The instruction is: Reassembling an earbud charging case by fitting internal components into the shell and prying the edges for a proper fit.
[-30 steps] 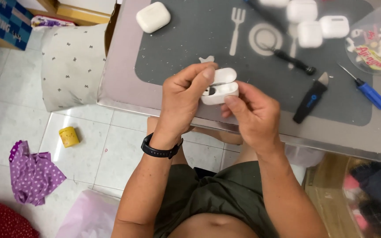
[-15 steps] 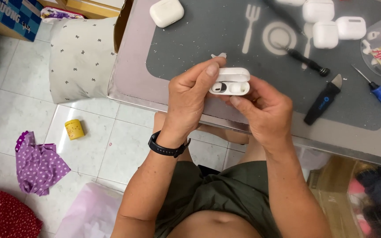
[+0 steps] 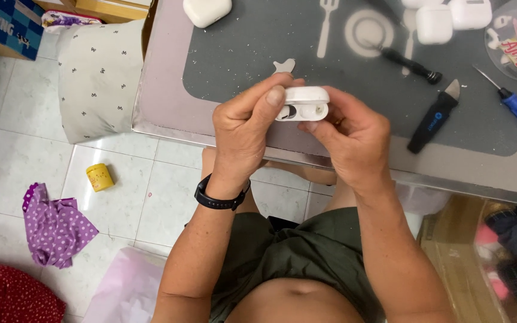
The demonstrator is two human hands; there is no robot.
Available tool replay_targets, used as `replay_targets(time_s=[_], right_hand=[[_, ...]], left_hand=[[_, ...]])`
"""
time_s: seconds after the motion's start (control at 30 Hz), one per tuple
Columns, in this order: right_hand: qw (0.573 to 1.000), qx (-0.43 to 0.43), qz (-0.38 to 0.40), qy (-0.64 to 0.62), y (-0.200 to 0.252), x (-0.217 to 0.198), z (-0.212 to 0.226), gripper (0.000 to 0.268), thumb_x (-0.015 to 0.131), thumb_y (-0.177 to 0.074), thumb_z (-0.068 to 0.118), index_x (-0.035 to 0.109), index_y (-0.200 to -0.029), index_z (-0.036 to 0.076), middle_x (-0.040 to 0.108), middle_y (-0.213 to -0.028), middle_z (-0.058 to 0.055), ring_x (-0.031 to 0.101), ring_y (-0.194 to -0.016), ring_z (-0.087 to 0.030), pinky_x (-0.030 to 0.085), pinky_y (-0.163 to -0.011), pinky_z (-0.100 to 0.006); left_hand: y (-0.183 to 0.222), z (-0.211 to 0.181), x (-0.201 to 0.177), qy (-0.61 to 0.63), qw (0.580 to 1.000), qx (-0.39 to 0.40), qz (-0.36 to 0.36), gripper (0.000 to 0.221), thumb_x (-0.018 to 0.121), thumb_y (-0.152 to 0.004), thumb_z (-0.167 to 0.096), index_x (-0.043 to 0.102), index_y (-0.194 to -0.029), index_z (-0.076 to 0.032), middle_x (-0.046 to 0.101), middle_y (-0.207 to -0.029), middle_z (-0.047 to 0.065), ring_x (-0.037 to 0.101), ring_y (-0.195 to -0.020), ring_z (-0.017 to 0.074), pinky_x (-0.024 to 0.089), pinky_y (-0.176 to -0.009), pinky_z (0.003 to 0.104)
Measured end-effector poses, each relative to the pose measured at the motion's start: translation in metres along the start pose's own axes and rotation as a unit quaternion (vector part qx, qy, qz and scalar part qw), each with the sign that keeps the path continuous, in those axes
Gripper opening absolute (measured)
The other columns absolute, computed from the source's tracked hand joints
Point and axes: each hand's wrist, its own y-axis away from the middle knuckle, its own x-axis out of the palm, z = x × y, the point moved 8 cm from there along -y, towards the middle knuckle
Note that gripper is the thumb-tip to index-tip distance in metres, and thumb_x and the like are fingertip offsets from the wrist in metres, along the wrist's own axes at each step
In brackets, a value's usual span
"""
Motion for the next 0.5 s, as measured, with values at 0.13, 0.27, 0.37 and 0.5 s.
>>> replay_targets(time_s=[0.13,0.27,0.37,0.5], right_hand=[[1.000,0.006,-0.010,-0.007,0.000,0.001,0.000,0.042,0.071,-0.089,-0.017,0.061,-0.129,-0.010,0.071,-0.105,-0.027,0.072,-0.095,-0.028,0.066,-0.085,-0.045],[1.000,0.004,-0.016,-0.002,-0.001,0.001,0.000,0.041,0.072,-0.088,-0.016,0.062,-0.128,-0.010,0.071,-0.102,-0.027,0.073,-0.091,-0.028,0.066,-0.082,-0.044],[0.999,-0.016,-0.035,0.037,0.003,-0.002,0.008,0.039,0.072,-0.089,-0.017,0.064,-0.126,-0.009,0.072,-0.101,-0.027,0.072,-0.089,-0.028,0.066,-0.079,-0.044],[0.989,0.009,-0.121,-0.087,0.040,-0.022,0.015,0.031,0.062,-0.103,0.010,0.063,-0.133,0.004,0.069,-0.094,-0.019,0.069,-0.076,-0.024,0.056,-0.071,-0.033]], left_hand=[[0.000,0.003,-0.001,0.018,1.000,-0.010,-0.014,0.027,0.070,-0.102,-0.021,0.073,-0.123,-0.003,0.077,-0.109,0.022,0.072,-0.109,0.0222,0.060,-0.099,0.038],[0.000,0.004,-0.001,0.007,0.999,-0.021,-0.025,0.028,0.071,-0.102,-0.023,0.073,-0.123,-0.006,0.078,-0.109,0.020,0.072,-0.108,0.0197,0.059,-0.099,0.035],[-0.001,0.007,-0.004,-0.006,0.999,-0.020,-0.033,0.026,0.071,-0.103,-0.023,0.073,-0.124,-0.007,0.078,-0.109,0.018,0.072,-0.107,0.0174,0.059,-0.098,0.033],[-0.006,0.002,-0.009,-0.062,0.994,-0.040,-0.080,0.029,0.070,-0.100,-0.028,0.075,-0.121,-0.008,0.078,-0.113,0.012,0.070,-0.106,0.0127,0.058,-0.095,0.027]])
